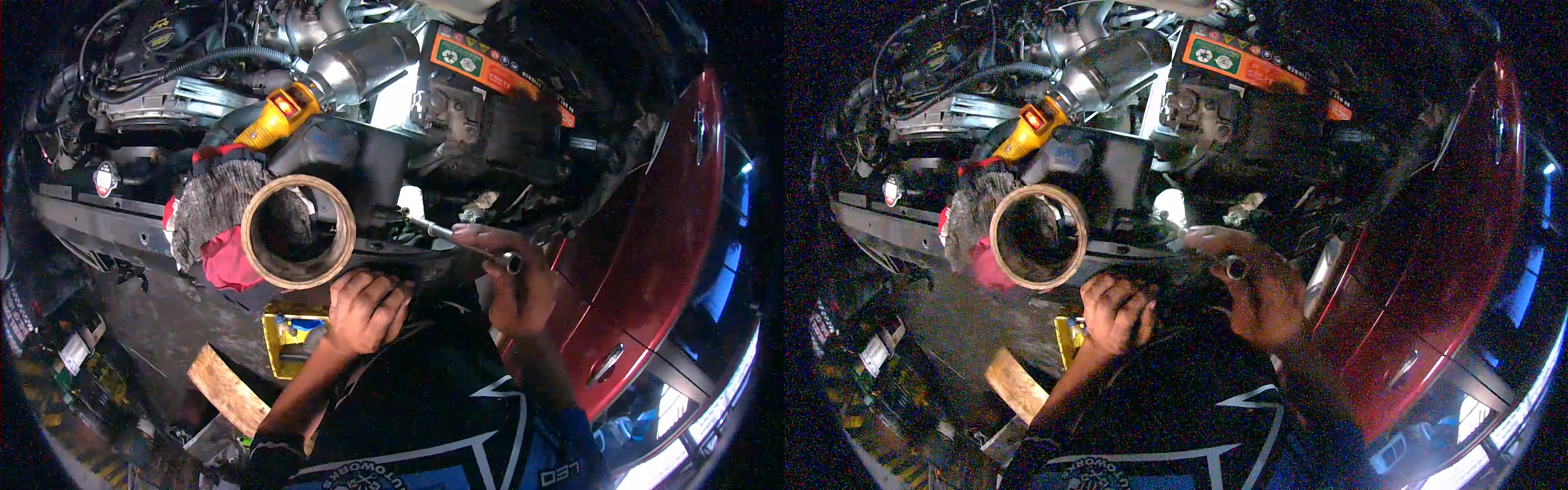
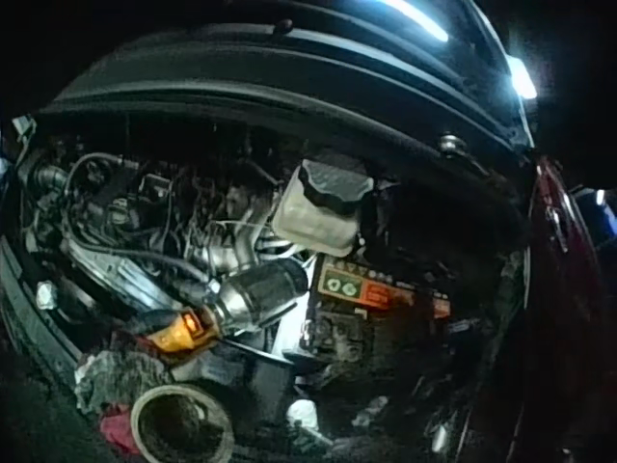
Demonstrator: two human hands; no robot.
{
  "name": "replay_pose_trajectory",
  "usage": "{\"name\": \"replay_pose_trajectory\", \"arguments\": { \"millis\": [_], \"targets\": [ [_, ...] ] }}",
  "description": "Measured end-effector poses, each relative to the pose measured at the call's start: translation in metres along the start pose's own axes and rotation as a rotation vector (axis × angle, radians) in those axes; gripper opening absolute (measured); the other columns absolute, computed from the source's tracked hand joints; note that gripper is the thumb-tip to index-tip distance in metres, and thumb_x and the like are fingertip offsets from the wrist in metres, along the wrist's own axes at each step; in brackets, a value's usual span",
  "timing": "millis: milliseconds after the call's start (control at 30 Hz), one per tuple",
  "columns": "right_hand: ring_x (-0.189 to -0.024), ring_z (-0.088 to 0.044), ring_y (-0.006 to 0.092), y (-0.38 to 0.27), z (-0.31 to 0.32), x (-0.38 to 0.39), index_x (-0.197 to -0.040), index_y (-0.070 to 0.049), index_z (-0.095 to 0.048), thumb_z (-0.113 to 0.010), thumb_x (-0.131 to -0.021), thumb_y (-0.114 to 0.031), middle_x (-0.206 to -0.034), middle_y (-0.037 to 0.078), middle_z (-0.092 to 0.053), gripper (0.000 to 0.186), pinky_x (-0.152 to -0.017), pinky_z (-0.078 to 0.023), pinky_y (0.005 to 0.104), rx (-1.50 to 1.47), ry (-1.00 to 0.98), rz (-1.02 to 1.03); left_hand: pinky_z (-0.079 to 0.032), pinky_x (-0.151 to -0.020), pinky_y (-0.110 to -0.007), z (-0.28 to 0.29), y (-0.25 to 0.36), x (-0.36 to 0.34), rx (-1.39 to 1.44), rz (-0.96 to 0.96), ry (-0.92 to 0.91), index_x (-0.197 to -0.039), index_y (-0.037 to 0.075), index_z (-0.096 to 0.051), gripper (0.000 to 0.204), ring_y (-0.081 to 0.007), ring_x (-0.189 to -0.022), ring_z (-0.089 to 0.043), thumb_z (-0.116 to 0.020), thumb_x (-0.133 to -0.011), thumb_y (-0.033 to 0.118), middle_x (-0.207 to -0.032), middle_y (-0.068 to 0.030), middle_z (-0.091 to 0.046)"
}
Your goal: The person works under the car hood, loosening components using a socket tool and by hand. The person then moves to the front bumper frame, handling wires and unfastening parts with the tool.
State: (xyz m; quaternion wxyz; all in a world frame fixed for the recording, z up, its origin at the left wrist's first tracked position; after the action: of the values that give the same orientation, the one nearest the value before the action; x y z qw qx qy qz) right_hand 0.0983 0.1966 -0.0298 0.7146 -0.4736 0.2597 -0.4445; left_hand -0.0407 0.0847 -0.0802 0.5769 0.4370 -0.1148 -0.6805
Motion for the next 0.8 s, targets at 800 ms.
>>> {"name": "replay_pose_trajectory", "arguments": {
  "millis": [800],
  "targets": [
    [-0.094,-0.062,0.0342,0.022,-0.013,0.010,-0.103,-0.003,-0.059,-0.061,-0.074,0.002,-0.103,0.015,-0.063,0.029,-0.084,-0.049,0.0416,0.252,-0.096,0.184,-0.047,-0.085,-0.041,0.027,0.051,-0.074,0.224,0.174,0.120,-0.105,-0.001,-0.064,0.033,-0.0316,-0.096,-0.059,-0.070,-0.078,0.016,-0.110,-0.0182,-0.059]
  ]
}}
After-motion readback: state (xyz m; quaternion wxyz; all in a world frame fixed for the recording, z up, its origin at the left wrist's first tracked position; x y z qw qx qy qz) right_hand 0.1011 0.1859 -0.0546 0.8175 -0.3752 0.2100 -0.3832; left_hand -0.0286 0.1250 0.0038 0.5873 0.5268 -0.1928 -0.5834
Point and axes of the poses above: each hand's wrist, its own x-axis away from the middle knuckle, its own z-axis out of the back of the hand, y = z × x, the point moved 8 cm from there along -x, towards the middle knuckle
